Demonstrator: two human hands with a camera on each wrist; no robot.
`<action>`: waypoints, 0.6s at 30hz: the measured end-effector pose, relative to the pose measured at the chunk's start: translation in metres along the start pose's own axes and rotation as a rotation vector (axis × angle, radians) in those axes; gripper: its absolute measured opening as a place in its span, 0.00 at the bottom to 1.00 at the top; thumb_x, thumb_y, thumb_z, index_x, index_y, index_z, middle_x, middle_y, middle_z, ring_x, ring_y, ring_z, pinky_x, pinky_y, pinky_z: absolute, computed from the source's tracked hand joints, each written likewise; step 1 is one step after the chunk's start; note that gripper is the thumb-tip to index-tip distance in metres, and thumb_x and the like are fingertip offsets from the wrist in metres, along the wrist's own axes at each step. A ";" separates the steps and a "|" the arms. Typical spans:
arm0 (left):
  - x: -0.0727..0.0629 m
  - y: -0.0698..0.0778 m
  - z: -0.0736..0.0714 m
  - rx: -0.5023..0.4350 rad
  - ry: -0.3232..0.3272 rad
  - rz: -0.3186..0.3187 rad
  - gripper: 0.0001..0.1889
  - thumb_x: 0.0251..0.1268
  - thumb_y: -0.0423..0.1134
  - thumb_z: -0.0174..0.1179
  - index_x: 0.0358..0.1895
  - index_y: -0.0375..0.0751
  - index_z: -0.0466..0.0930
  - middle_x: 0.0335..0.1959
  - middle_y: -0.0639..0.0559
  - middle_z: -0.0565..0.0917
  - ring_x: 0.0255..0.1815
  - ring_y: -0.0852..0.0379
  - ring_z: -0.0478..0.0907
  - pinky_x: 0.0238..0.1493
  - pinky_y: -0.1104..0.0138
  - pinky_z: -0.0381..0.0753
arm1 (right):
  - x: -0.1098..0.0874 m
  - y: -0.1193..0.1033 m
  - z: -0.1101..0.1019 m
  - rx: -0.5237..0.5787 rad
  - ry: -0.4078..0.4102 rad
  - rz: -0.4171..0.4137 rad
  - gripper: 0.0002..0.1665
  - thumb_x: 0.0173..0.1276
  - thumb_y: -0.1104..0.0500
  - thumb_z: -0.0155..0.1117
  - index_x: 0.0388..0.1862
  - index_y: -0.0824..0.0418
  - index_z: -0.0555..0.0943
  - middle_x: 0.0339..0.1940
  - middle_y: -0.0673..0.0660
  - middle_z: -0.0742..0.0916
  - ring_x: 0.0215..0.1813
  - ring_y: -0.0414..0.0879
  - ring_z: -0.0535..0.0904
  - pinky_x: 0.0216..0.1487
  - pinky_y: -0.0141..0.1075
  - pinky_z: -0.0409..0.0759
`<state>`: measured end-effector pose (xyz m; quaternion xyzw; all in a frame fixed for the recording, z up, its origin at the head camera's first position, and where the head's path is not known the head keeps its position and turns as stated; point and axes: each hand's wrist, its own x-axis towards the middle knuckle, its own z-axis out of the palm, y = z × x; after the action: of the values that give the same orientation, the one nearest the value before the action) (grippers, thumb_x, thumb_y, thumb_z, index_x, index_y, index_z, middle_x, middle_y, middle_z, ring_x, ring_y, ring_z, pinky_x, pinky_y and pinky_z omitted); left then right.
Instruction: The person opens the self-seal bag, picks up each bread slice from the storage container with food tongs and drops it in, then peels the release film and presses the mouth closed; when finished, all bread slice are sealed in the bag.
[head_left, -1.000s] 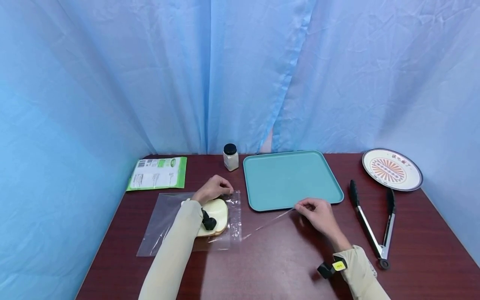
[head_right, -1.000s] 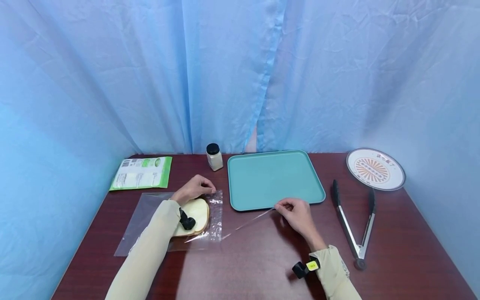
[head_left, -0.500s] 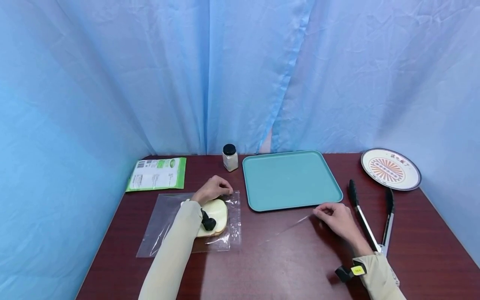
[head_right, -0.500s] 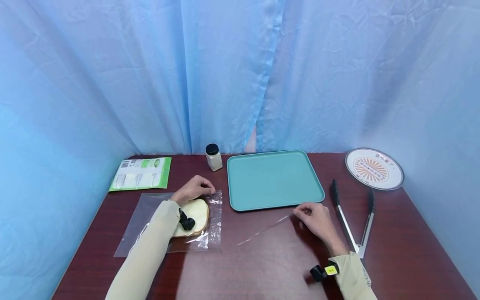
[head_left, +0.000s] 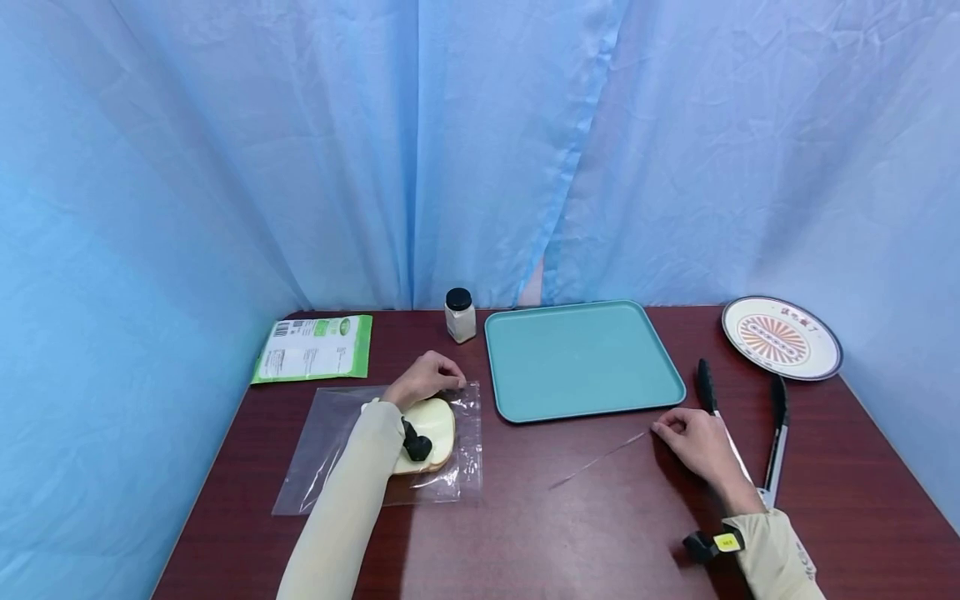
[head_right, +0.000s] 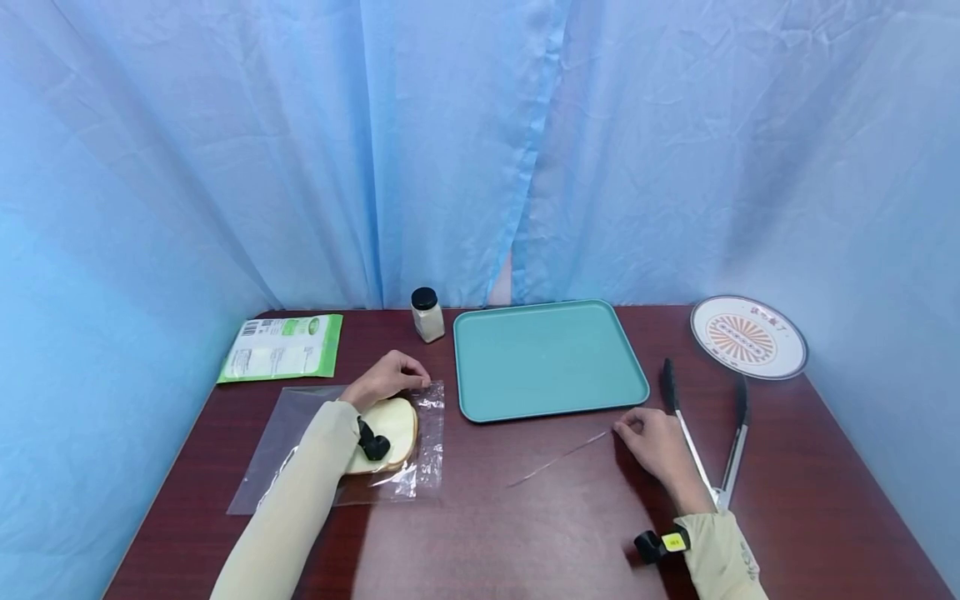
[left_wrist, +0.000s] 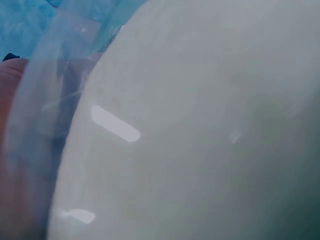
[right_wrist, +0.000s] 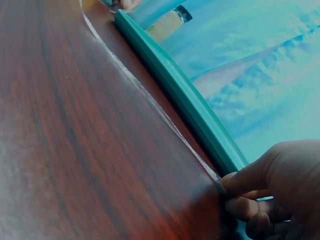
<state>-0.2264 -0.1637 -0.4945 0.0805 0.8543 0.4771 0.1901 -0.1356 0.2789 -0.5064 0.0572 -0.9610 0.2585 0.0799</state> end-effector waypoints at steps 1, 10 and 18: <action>0.000 0.000 0.000 0.000 0.000 -0.002 0.05 0.64 0.30 0.64 0.38 0.33 0.89 0.33 0.46 0.89 0.30 0.63 0.77 0.35 0.73 0.75 | 0.000 0.001 0.001 -0.005 0.006 -0.003 0.05 0.61 0.60 0.71 0.27 0.59 0.87 0.21 0.51 0.88 0.24 0.30 0.75 0.30 0.33 0.74; 0.000 0.000 0.000 0.007 0.001 0.000 0.05 0.65 0.30 0.64 0.38 0.34 0.89 0.33 0.46 0.89 0.31 0.63 0.77 0.35 0.73 0.75 | -0.002 0.001 0.001 -0.031 0.002 0.042 0.05 0.60 0.59 0.71 0.27 0.59 0.86 0.20 0.51 0.87 0.24 0.37 0.77 0.31 0.37 0.73; 0.000 0.001 -0.001 0.016 -0.009 -0.003 0.06 0.65 0.31 0.64 0.38 0.34 0.89 0.35 0.46 0.89 0.31 0.63 0.77 0.37 0.74 0.76 | -0.003 -0.001 -0.001 -0.020 -0.010 0.065 0.05 0.61 0.59 0.71 0.33 0.61 0.86 0.21 0.51 0.86 0.25 0.36 0.76 0.31 0.36 0.73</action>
<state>-0.2266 -0.1641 -0.4927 0.0826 0.8573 0.4697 0.1940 -0.1322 0.2785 -0.5052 0.0266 -0.9653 0.2510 0.0675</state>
